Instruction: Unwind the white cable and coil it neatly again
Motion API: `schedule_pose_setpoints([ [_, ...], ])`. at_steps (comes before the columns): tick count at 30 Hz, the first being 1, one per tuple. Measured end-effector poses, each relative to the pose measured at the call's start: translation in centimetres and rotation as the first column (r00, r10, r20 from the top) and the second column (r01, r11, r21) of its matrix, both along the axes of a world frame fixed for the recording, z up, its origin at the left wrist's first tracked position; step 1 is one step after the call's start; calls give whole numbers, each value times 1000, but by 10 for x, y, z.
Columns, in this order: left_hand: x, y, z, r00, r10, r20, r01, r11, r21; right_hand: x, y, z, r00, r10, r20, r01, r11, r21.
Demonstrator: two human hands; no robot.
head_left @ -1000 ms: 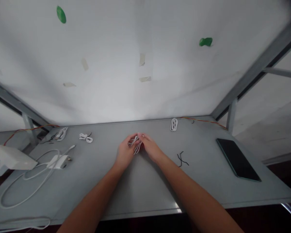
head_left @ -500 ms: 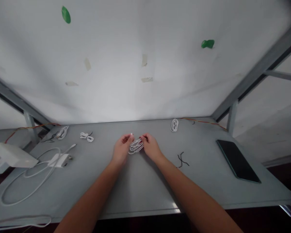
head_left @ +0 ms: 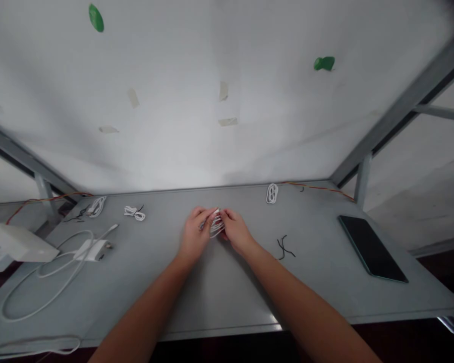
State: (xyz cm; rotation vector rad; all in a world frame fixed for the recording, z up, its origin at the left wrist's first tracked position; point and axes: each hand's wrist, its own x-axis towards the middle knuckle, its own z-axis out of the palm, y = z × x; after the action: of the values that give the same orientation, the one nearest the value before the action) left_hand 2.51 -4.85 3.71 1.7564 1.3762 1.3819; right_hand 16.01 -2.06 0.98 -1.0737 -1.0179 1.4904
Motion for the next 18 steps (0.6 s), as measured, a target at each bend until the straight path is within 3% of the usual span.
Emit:
schedule_pose_setpoints([
  [4, 5, 6, -8, 1000, 11, 11, -10, 999, -31, -6, -5, 9, 969, -22, -248, -1, 996, -92],
  [7, 8, 9, -10, 997, 45, 66, -39, 995, -90, -9, -6, 13, 948, -31, -317, -9, 992, -123],
  [13, 9, 5, -11, 997, 49, 66, -43, 994, -97, -10, -5, 10, 975, -64, -211, 65, 998, -2],
  [18, 11, 4, -19, 992, 56, 110, -31, 975, -219, -9, -1, 1, 977, -181, -111, 180, 984, -20],
])
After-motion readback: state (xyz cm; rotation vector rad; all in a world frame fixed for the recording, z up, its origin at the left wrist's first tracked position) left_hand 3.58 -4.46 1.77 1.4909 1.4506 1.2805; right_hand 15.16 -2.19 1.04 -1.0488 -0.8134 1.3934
